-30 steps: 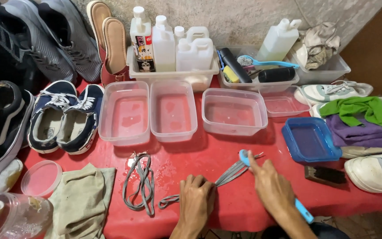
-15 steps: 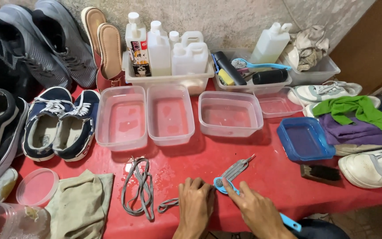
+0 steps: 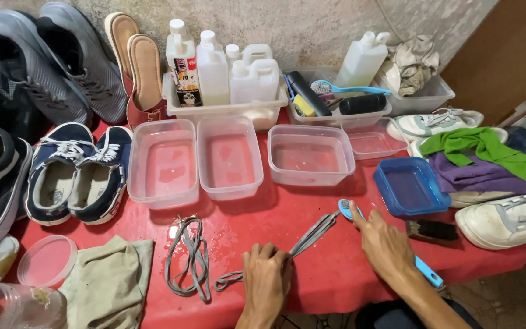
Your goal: The person scrubs a pair of gray shoelaces on a red table using a blue toothbrush and soapy water. They repeatedly dip the brush into a container of water, scrub the laces, and rinse them while other shoes and cleaning supplies sit nearby.
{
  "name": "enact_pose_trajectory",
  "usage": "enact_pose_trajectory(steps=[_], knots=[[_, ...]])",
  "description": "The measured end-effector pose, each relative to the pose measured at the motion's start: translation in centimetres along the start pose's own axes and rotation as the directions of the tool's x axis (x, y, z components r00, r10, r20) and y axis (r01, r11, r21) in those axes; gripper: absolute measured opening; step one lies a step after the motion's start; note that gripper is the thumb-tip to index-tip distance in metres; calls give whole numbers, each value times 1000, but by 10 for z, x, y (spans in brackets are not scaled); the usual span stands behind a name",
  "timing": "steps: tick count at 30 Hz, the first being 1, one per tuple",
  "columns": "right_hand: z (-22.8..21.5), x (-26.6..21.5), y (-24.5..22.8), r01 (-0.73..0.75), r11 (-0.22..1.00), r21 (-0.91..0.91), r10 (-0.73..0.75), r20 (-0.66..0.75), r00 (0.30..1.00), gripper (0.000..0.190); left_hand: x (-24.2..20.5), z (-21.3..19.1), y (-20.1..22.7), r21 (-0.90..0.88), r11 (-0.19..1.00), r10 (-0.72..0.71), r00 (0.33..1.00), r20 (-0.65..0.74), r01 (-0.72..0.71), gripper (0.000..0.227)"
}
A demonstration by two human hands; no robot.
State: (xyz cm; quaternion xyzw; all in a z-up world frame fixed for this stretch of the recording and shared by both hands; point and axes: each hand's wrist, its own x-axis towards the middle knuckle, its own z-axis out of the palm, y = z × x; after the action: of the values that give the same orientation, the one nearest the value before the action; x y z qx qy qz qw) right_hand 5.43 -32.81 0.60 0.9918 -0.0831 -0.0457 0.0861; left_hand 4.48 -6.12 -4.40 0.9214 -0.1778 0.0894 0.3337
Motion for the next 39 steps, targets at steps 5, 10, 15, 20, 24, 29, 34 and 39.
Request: enact_pose_trajectory(steps=[5, 10, 15, 20, 24, 29, 34, 39], knots=[[-7, -43, -49, 268, 960, 78, -271, 36, 962, 81, 0, -3, 1, 14, 1000, 9, 1000, 0, -9, 17], [-15, -3, -10, 77, 988, 137, -84, 47, 995, 67, 0, -6, 1, -9, 1000, 19, 1000, -22, -19, 16], [-27, -32, -42, 176, 938, 300, -196, 39, 980, 57, 3, -9, 3, 18, 1000, 4, 1000, 29, -5, 15], [-34, -34, -58, 204, 927, 315, -225, 31, 974, 52, 1, -6, 2, 45, 999, 25, 1000, 9, -25, 14], [-30, -30, -66, 321, 902, 290, -310, -84, 947, 60, -1, -3, 4, 97, 993, 63, 998, 3, -63, 17], [-35, -26, -86, 295, 912, 286, -236, -223, 946, 37, -2, -7, 7, 102, 992, 74, 996, 44, -78, 18], [-28, -22, -95, 316, 900, 302, -238, -268, 934, 46, -4, -3, 2, 115, 988, 99, 995, 30, -101, 27], [-22, -28, -90, 244, 885, 396, -207, -136, 969, 39, -4, -10, 0, 112, 990, 72, 993, 89, -82, 14]])
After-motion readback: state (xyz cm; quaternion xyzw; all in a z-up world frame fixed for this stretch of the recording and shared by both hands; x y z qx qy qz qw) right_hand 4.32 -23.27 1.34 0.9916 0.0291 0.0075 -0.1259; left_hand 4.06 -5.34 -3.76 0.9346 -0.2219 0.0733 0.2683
